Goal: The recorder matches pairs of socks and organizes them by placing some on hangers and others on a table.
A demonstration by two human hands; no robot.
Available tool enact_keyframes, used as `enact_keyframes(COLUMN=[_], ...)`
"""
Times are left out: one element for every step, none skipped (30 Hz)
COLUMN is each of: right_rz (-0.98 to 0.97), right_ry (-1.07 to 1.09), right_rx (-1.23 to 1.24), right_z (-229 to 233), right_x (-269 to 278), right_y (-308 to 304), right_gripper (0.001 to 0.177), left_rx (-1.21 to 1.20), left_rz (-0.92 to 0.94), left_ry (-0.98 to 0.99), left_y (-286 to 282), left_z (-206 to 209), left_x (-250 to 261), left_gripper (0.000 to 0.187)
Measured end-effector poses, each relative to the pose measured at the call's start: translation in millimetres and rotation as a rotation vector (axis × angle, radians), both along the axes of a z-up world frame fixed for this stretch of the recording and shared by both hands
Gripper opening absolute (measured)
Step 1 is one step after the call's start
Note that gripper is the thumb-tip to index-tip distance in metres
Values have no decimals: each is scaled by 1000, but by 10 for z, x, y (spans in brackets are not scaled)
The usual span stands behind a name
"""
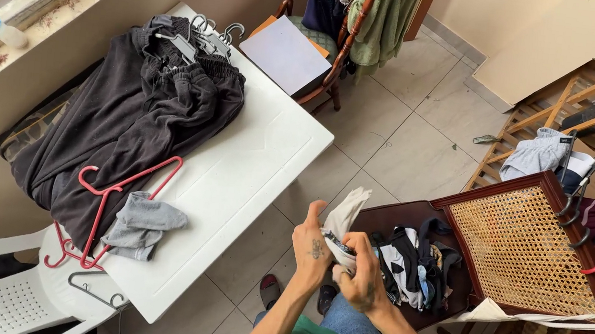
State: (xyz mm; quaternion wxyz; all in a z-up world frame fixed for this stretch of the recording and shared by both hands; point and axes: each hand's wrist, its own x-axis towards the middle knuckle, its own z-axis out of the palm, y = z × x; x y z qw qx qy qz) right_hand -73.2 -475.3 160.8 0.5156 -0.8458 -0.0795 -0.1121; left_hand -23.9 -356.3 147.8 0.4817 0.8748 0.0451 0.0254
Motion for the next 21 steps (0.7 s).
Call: enact_keyframes(right_rz=[-4, -64, -124, -131, -191, -248, -251, -238, -224, -221, -219, -217, -214, -161, -109, -107, -162, -218, -218, -153, -88], right_ry=[-3, 78, 160, 158, 156, 154, 152, 186, 221, 218, 145, 68, 62, 0, -60, -59, 137, 337, 341, 342, 343], right_rx=[2, -94, -190, -190, -189, -189, -191, -268, -344, -342, -318, -299, -302, -228, -153, -150, -27, 90, 87, 40, -7], right_z=[-56, -112, -169, -111, -50, 15, 75, 128, 182, 132, 83, 41, -46, -142, -238, -318, -399, -477, -415, -353, -287], right_x=[40, 28, 17, 107, 197, 286, 328, 349, 371, 349, 329, 324, 298, 222, 144, 133, 120, 88, 94, 136, 176], right_y=[-6, -21, -36, -13, 11, 26, 44, 86, 132, 180, 228, 244, 214, 211, 207, 170, 128, 54, 29, 19, 7], right_gripper=[19, 24, 30, 30, 30, 31, 31, 29, 28, 28, 31, 34, 34, 34, 34, 34, 30, 25, 25, 23, 22], left_rx=[2, -16, -34, -35, 11, 56, 54, 69, 85, 87, 69, 44, 40, 46, 52, 56, 63, 64, 62, 12, -37], left_rz=[-4, 32, 68, 62, 76, 93, 91, 120, 148, 153, 187, 223, 227, 228, 230, 232, 218, 202, 201, 212, 223], left_ry=[-3, -12, -20, -23, -17, -12, -14, 10, 35, 32, 81, 128, 123, 129, 135, 135, 161, 191, 196, 254, 312], left_y=[-9, -27, -45, -53, -59, -72, -111, -125, -134, -78, -20, 3, 7, 42, 76, 99, 117, 102, 82, 75, 66], left_z=[-61, -128, -196, -220, -240, -260, -313, -368, -423, -351, -277, -202, -201, -207, -214, -186, -157, -136, -130, -118, -103], left_x=[-1, -55, -108, -120, -132, -150, -150, -181, -212, -172, -130, -75, -40, -64, -87, -83, -80, -94, -120, -108, -97], left_gripper=[22, 19, 16, 16, 14, 14, 14, 11, 8, 8, 7, 8, 8, 11, 14, 14, 15, 17, 17, 20, 23])
